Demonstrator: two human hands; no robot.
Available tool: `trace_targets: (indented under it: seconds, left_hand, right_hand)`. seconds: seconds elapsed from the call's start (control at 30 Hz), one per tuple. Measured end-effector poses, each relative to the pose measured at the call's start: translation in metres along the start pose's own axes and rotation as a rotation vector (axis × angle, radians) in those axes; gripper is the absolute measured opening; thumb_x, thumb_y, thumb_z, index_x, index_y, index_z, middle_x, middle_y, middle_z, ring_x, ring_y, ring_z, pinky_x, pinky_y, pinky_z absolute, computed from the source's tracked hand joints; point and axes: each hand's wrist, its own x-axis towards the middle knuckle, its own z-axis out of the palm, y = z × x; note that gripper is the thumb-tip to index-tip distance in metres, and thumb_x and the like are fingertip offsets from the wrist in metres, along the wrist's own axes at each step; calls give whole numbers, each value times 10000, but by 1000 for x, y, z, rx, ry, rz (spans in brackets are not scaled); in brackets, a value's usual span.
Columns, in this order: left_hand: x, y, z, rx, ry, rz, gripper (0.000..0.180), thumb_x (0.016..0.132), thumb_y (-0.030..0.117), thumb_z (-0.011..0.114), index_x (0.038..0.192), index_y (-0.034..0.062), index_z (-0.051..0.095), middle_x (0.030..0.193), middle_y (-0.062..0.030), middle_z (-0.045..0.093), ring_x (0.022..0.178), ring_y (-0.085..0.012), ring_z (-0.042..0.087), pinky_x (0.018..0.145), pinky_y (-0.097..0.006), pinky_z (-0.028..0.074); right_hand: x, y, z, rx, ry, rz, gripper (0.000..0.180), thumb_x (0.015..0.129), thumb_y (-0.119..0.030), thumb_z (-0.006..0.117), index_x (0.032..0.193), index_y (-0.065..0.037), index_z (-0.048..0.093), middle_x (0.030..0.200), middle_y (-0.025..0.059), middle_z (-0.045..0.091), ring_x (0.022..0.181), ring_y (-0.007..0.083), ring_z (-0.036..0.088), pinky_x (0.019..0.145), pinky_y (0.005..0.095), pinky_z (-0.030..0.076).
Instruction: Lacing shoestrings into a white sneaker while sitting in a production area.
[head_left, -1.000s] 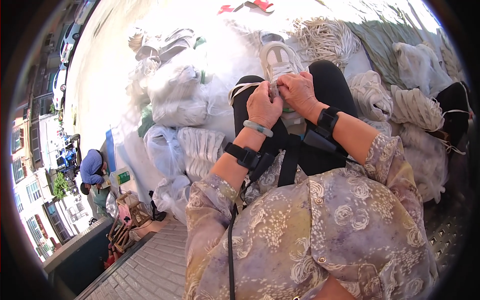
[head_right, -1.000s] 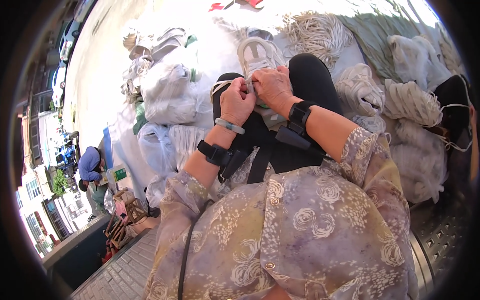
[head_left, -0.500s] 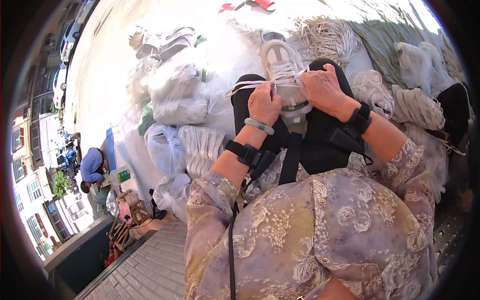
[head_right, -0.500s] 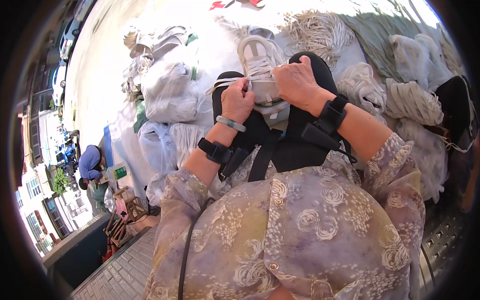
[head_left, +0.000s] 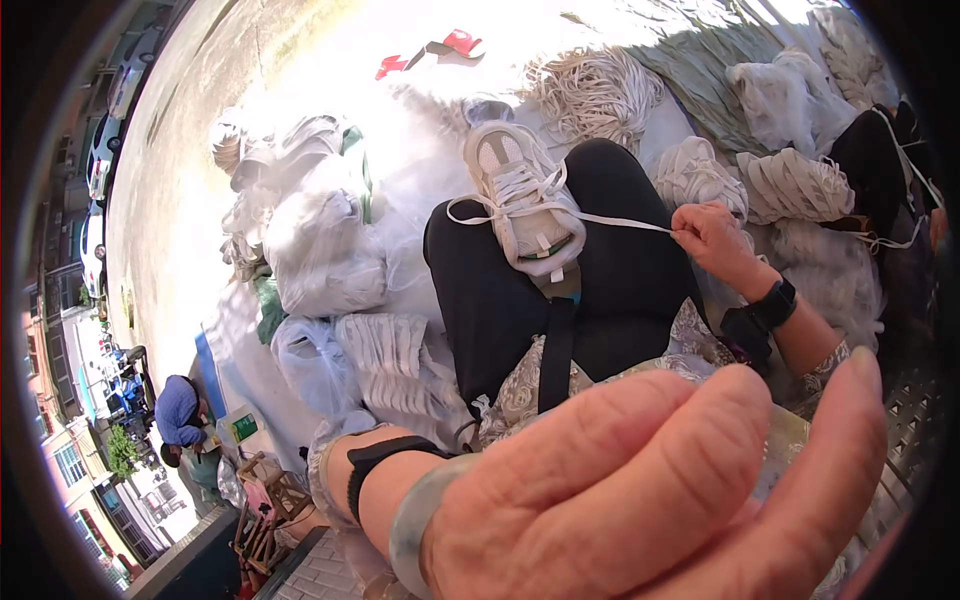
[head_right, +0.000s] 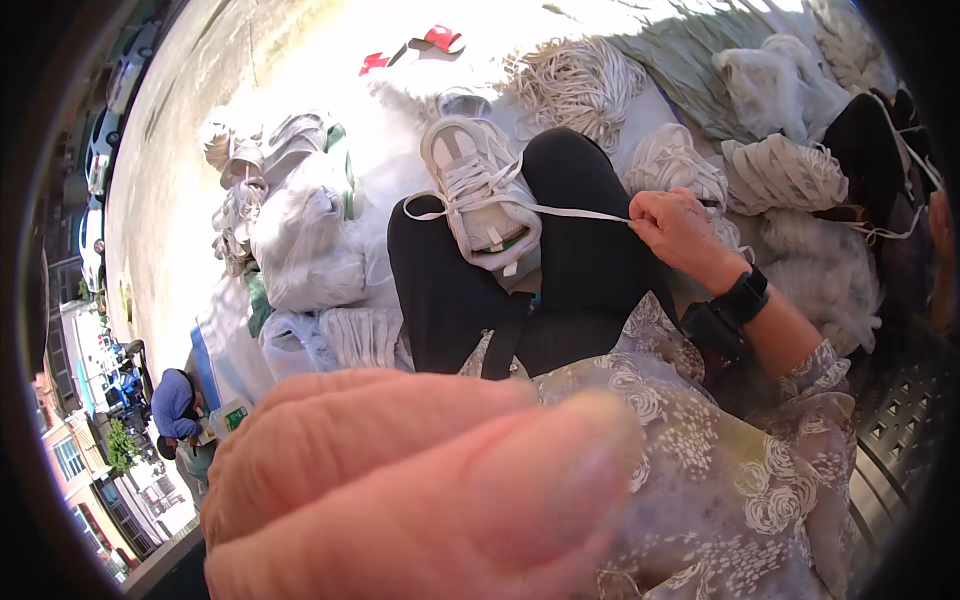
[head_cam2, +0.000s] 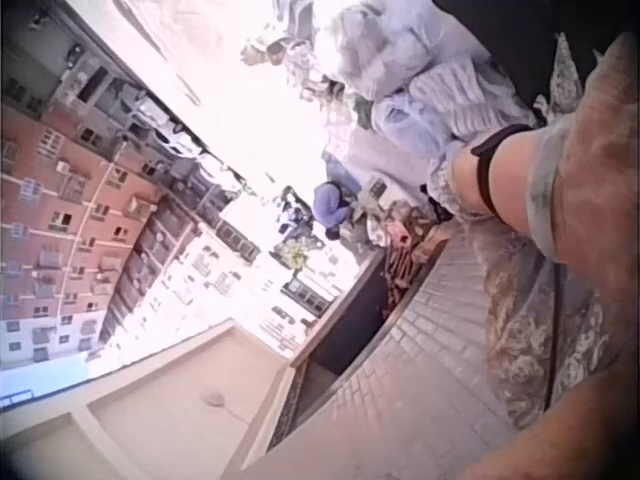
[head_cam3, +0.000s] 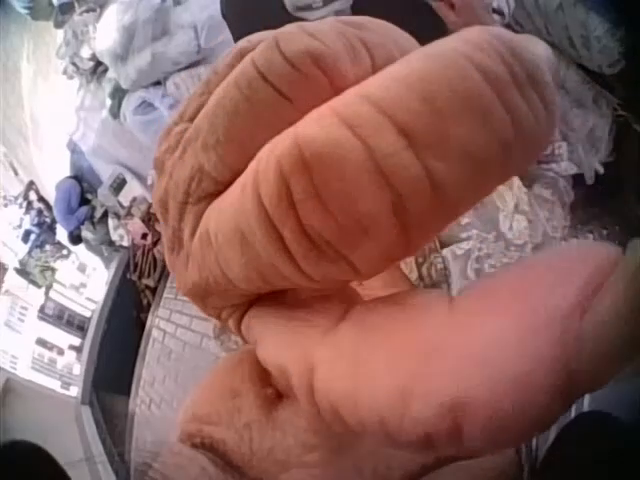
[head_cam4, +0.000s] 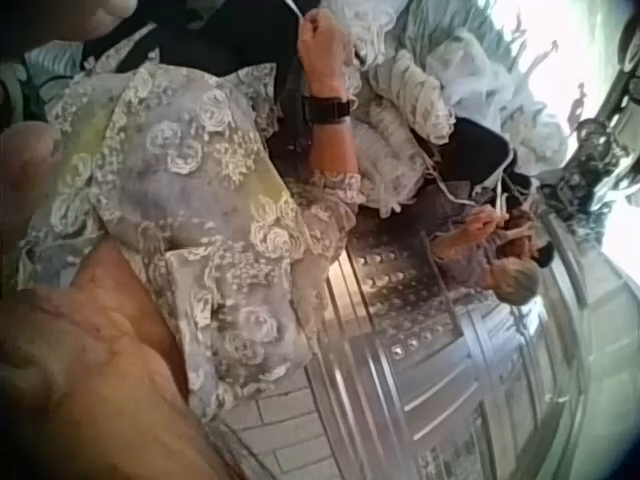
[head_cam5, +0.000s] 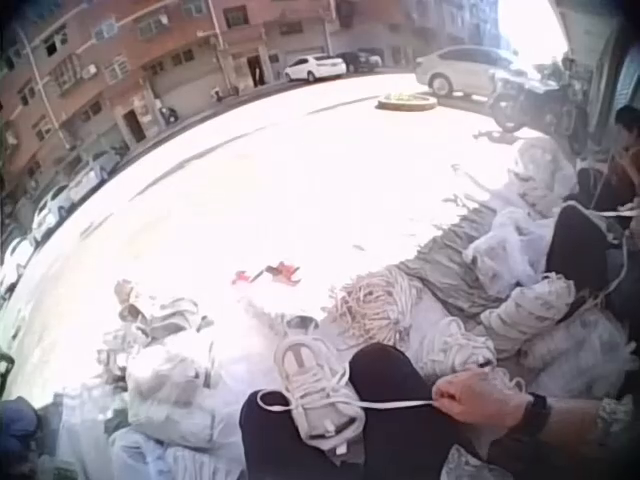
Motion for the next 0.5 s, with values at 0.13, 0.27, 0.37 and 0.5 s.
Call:
trace_targets:
  seconds: [0.13, 0.27, 0.37, 0.5]
  left_hand:
    - [-9, 5, 0, -9, -45, 95, 443, 852, 349, 360, 993, -1, 592, 903, -151, 646, 762, -282, 639, 677, -341, 526]
    - [-13, 9, -8, -11, -46, 210, 674, 880, 572, 255, 965, 34, 652, 915, -118, 664, 811, -276, 654, 668, -347, 539]
    - [-10, 7, -26, -120, -184, 172, 712, 900, 606, 216, 981, 54, 660, 935, -108, 663, 795, -272, 661, 650, -345, 542]
    - [-30, 3, -10, -226, -43, 257, 690, 930, 545, 208, 1072, -7, 598, 907, -132, 657, 751, -303, 660, 614, -340, 536]
  right_hand:
    - [19, -14, 6, -8, 8, -38, 138, 749, -100, 598, 870, -74, 535, 598, 42, 538, 612, 245, 549, 698, 352, 361]
    - [26, -14, 8, -7, 5, -27, 143, 749, -99, 597, 878, -78, 539, 611, 38, 545, 624, 242, 553, 704, 351, 362]
    - [25, -7, 15, -7, 45, -54, 142, 747, -100, 600, 876, -81, 543, 614, 35, 544, 623, 244, 550, 708, 348, 363]
    - [28, -16, 21, 24, 80, -112, 118, 746, -103, 604, 848, -82, 549, 619, 37, 544, 623, 236, 550, 707, 338, 364]
